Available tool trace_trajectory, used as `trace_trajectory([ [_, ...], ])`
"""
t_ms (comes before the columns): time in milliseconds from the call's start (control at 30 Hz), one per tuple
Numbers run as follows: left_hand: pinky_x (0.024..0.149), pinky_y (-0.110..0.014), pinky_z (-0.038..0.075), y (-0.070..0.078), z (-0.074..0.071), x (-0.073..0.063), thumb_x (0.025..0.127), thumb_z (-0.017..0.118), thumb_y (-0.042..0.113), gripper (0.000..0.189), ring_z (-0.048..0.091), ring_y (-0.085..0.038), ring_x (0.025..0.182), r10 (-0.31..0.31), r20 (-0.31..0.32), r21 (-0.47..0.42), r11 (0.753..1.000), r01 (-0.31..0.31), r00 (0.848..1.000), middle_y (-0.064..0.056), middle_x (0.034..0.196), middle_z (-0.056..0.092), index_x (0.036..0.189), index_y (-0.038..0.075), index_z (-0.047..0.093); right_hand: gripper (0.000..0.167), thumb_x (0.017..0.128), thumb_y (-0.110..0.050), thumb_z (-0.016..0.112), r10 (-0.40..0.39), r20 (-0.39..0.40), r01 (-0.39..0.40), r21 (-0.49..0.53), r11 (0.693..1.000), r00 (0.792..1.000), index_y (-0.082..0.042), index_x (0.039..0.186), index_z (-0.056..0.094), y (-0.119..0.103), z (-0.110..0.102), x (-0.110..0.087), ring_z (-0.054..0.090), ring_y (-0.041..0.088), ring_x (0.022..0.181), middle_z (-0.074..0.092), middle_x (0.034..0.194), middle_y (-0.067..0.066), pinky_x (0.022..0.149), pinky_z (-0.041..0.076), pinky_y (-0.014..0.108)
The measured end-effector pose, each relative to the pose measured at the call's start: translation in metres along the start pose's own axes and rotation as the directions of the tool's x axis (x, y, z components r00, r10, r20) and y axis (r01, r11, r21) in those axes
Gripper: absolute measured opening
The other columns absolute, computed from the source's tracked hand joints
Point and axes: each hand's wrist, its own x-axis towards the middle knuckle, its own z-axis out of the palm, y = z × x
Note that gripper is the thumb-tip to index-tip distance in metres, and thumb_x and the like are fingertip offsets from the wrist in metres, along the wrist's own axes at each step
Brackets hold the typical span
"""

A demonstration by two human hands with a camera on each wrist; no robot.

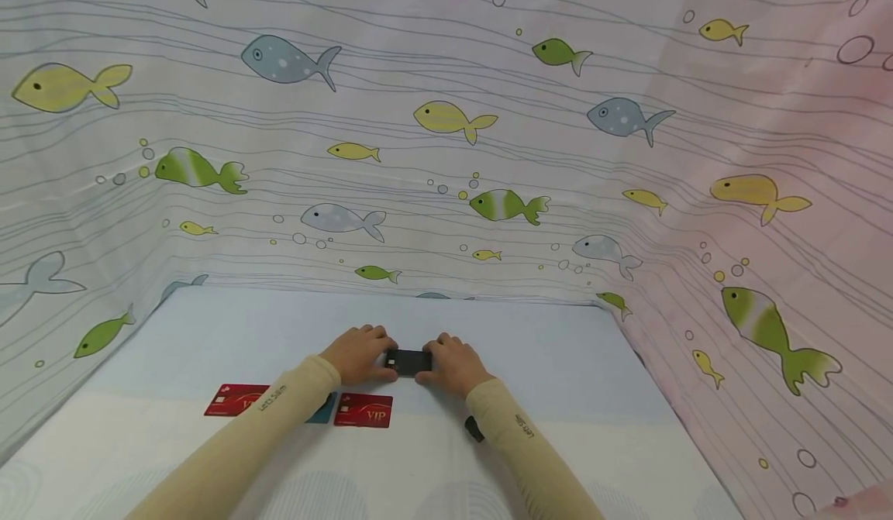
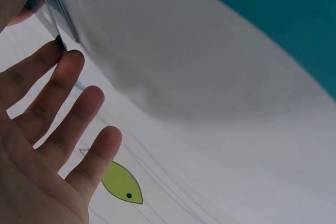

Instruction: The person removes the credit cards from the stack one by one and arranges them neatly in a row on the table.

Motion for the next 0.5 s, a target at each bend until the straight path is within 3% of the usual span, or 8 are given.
trace_trajectory([
  [500,0.094,-0.043,0.052,-0.0014,-0.0015,-0.0003,0.086,0.078,0.052,0.052,0.059,-0.024,0.103,0.041,-0.03,0.028,0.999,-0.04,0.999,-0.005,0.113,0.065,0.121,0.014,0.071,0.058,0.085,-0.05,0.079,-0.026,-0.008,0.026,-0.009,1.0,1.0,-0.015,0.13,0.066,0.0025,-0.0039,-0.0028,0.061,0.021,0.107,0.062,0.118,0.002,0.099,0.05,0.043],
])
